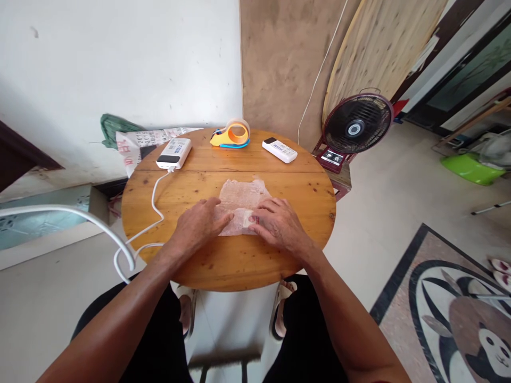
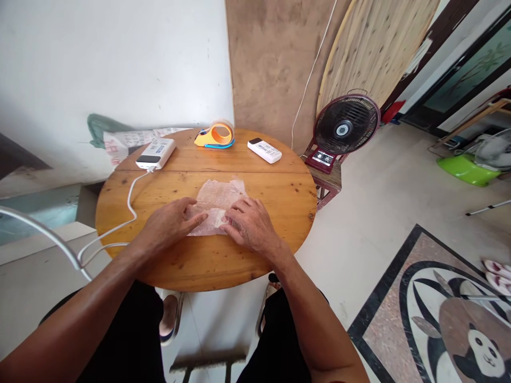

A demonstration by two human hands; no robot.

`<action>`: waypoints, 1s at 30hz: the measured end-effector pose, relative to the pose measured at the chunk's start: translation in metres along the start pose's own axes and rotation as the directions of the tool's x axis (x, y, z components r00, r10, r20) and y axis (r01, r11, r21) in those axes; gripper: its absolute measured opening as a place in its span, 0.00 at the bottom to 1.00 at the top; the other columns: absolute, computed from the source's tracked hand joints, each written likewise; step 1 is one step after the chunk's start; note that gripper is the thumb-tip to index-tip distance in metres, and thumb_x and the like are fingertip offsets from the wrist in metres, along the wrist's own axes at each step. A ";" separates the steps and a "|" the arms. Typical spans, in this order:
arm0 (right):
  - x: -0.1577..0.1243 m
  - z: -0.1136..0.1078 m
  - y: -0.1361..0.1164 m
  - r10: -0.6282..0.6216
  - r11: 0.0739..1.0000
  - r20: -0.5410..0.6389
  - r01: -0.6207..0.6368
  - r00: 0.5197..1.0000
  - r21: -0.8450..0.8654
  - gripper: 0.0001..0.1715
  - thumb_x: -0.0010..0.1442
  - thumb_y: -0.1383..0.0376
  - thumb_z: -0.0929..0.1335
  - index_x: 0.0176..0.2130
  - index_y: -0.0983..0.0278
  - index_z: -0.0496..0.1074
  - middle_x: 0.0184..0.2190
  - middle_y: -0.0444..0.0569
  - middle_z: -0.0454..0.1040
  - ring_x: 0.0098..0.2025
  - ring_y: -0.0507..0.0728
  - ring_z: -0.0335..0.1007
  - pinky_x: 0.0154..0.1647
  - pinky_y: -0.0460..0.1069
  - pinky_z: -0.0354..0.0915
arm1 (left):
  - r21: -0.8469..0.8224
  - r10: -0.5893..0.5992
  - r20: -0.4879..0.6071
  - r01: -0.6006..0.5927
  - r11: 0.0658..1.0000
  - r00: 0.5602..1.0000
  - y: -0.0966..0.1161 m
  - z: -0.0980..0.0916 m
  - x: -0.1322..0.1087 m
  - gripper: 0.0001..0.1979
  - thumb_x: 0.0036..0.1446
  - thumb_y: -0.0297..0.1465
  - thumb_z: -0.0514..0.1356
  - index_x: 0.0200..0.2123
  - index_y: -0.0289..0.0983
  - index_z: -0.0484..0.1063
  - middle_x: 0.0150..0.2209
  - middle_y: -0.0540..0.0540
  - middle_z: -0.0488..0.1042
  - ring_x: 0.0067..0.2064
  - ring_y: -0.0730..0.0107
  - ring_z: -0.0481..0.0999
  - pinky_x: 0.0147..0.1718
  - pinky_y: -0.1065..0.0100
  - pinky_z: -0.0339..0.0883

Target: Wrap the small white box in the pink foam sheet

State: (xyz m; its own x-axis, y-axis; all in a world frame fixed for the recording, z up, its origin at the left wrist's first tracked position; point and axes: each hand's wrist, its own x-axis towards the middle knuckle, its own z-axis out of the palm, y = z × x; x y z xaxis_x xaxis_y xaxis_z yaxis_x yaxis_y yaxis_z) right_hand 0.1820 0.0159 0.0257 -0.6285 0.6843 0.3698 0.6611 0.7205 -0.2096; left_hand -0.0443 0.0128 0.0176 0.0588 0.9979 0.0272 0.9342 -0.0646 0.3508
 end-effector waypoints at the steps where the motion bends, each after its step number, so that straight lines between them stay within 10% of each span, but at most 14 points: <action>1: 0.000 0.000 0.001 -0.003 1.000 0.000 0.003 1.000 0.002 0.10 0.63 0.59 0.66 0.36 0.62 0.74 0.39 0.51 0.73 0.44 0.59 0.64 0.45 0.53 0.56 | 0.013 -0.010 0.019 0.010 1.000 1.000 -0.001 0.000 0.000 0.30 0.57 0.49 0.53 0.54 0.33 0.67 0.38 0.37 0.77 0.42 0.48 0.76 0.39 0.59 0.65; 24: 0.000 0.003 0.004 -0.014 1.000 -0.001 0.014 1.000 0.028 0.11 0.64 0.58 0.66 0.36 0.62 0.73 0.38 0.49 0.73 0.44 0.57 0.63 0.45 0.51 0.56 | -0.115 -0.131 0.074 0.139 0.984 0.989 -0.005 -0.003 -0.006 0.33 0.57 0.50 0.53 0.56 0.31 0.65 0.34 0.41 0.78 0.32 0.56 0.78 0.31 0.63 0.66; 30: 0.002 0.002 0.003 -0.010 1.000 0.015 0.010 1.000 0.017 0.11 0.64 0.59 0.66 0.36 0.63 0.73 0.38 0.50 0.73 0.44 0.58 0.63 0.46 0.51 0.56 | -0.724 -0.292 0.214 0.352 0.593 0.932 -0.007 -0.003 -0.030 0.29 0.55 0.43 0.61 0.56 0.36 0.63 0.58 0.38 0.67 0.26 0.74 0.78 0.31 0.67 0.74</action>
State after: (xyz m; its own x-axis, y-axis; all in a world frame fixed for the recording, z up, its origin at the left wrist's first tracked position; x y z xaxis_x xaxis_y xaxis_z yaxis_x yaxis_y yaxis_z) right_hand 0.1825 0.0198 0.0238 -0.6411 0.6787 0.3583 0.6478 0.7289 -0.2216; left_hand -0.0535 -0.0167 0.0174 -0.1423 0.9502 -0.2773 0.3202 0.3093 0.8955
